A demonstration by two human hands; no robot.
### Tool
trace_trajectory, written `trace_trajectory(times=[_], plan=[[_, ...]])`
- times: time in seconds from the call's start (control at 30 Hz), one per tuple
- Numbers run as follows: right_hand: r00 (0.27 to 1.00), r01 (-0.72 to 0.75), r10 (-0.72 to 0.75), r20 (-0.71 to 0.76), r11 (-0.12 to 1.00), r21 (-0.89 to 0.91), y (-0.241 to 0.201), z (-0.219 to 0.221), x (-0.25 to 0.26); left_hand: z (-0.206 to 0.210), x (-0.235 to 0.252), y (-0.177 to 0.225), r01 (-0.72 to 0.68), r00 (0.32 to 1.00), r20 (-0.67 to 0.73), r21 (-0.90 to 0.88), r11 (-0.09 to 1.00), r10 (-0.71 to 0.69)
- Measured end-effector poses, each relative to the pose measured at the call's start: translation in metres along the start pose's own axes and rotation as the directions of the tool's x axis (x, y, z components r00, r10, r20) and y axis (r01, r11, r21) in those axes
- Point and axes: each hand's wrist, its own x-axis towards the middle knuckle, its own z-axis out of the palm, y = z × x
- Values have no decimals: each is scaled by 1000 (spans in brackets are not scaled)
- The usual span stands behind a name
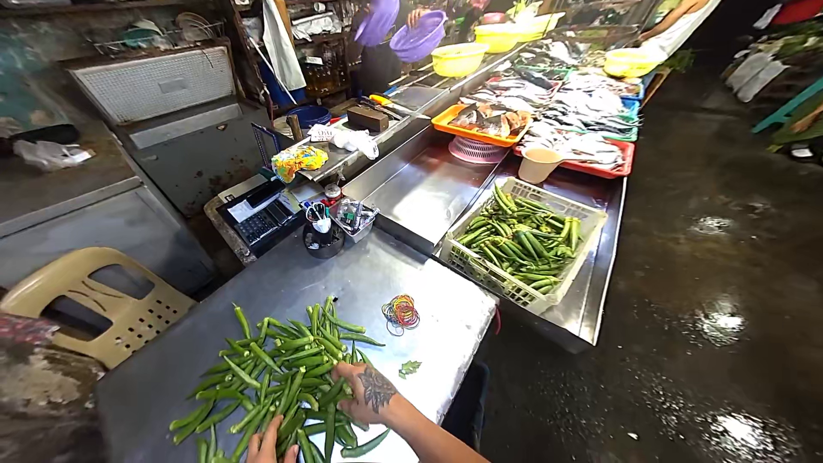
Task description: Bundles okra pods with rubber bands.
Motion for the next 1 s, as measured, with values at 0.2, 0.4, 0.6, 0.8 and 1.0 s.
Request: trace_trajectory(times=[0.2,0.4,0.6,0.8,1.0], plan=[[988,57,-40,-147,992,110,11,-22,-8,0,-3,0,5,1000,20,-9,1000,-5],[990,7,22,-142,981,195,22,-21,-2,-1,-1,0,17,999,34,-11,1000,-17],[985,-30,113,-130,856,516,26,-27,-5,3,-2,-5,12,1000,21,-16,1000,-12],[978,69,93,-186,698,713,10,-59,-28,1,-5,1,33,999,16,-20,999,-32],[967,126,107,-230,582,803,18,-64,-35,-3,-6,4,59,996,69,-8,998,-58]])
